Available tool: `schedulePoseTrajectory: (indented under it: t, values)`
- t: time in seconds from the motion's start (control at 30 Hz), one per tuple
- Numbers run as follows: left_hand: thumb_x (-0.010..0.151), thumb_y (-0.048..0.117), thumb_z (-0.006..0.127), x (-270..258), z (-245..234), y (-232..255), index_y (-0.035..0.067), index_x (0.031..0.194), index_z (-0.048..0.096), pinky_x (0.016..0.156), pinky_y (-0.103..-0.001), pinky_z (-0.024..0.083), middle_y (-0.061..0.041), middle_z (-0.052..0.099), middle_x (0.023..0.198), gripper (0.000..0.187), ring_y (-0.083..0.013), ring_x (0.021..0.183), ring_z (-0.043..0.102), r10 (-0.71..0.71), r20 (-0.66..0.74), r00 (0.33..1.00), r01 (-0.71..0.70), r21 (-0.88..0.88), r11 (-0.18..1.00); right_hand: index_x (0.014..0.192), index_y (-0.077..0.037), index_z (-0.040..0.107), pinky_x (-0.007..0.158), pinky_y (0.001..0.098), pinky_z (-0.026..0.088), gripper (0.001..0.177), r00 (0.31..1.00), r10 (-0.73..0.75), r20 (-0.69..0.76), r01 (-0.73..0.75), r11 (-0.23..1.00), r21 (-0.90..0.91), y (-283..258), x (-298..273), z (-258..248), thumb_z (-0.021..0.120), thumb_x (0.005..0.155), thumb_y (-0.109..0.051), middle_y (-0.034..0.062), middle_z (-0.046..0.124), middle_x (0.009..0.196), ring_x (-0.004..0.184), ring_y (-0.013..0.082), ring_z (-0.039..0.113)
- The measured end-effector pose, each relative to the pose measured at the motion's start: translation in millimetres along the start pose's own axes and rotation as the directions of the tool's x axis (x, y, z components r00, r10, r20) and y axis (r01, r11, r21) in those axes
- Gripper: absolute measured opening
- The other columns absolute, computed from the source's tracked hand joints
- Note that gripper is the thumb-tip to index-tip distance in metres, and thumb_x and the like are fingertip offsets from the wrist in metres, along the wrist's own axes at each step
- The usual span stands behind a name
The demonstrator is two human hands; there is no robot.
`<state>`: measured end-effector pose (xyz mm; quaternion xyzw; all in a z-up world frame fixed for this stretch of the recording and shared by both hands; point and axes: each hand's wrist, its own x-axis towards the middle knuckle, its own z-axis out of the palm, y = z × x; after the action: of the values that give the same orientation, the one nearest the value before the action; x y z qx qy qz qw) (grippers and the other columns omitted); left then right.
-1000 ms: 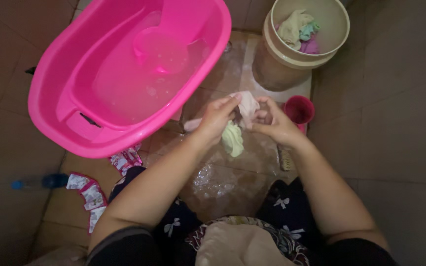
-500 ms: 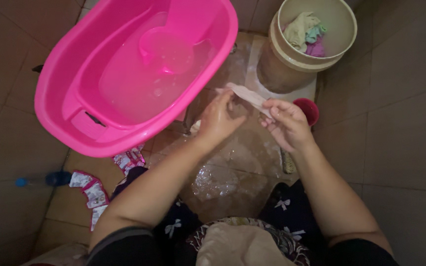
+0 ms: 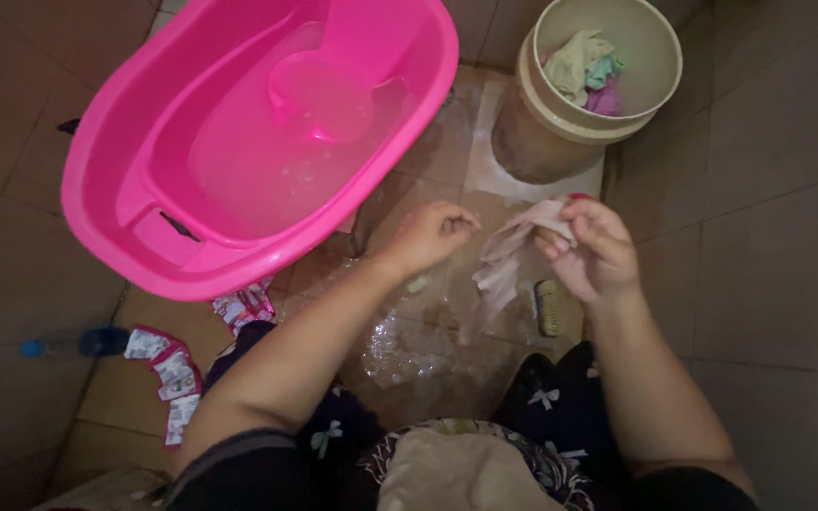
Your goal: The person washes clothes by hand on a tiled floor, using a brush to scrub various garments and rinsing them in a pink tub.
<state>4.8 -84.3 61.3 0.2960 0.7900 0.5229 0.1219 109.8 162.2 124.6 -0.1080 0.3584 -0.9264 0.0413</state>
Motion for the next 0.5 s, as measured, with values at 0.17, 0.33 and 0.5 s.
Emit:
schedulePoseTrajectory:
  t: [0.17,0.33,0.5]
  values:
    - [0.077,0.031,0.079,-21.5,-12.1,62.5,0.013,0.111,0.069,0.074,-0.039,0.054,-0.009,0.072,0.091,0.040,-0.0234,0.082,0.069,-0.057,0.128,0.990,0.059,-0.015,0.998,0.116,0.000,0.071,0.082,0.0344,0.049,0.017,0.997,0.041,-0.065,-0.040,0.999,0.016,-5.4,-9.3,2.6,0.065,0.105,-0.012,0.0152,0.066,0.107,0.088,0.0199,0.058]
    - [0.087,0.028,0.073,-21.7,0.9,67.4,0.012,0.107,0.071,0.079,-0.044,0.054,-0.010,0.073,0.096,0.026,-0.0307,0.092,0.070,0.018,-0.001,1.000,-0.017,0.182,0.983,0.115,0.000,0.070,0.083,0.0367,0.051,0.018,0.992,0.081,-0.099,-0.078,0.997,0.025,4.4,-9.6,6.2,0.066,0.102,-0.012,0.0120,0.068,0.120,0.090,0.0191,0.059]
    - [0.092,0.027,0.071,-2.4,-5.9,35.1,0.014,0.106,0.078,0.080,-0.049,0.051,-0.013,0.070,0.098,0.020,-0.0383,0.093,0.066,0.044,-0.154,0.987,0.003,0.293,0.956,0.121,0.002,0.069,0.085,0.0317,0.054,0.020,0.988,0.055,-0.148,-0.062,0.997,-0.042,3.5,10.7,-6.4,0.062,0.108,-0.011,0.0135,0.071,0.104,0.088,0.0182,0.065]
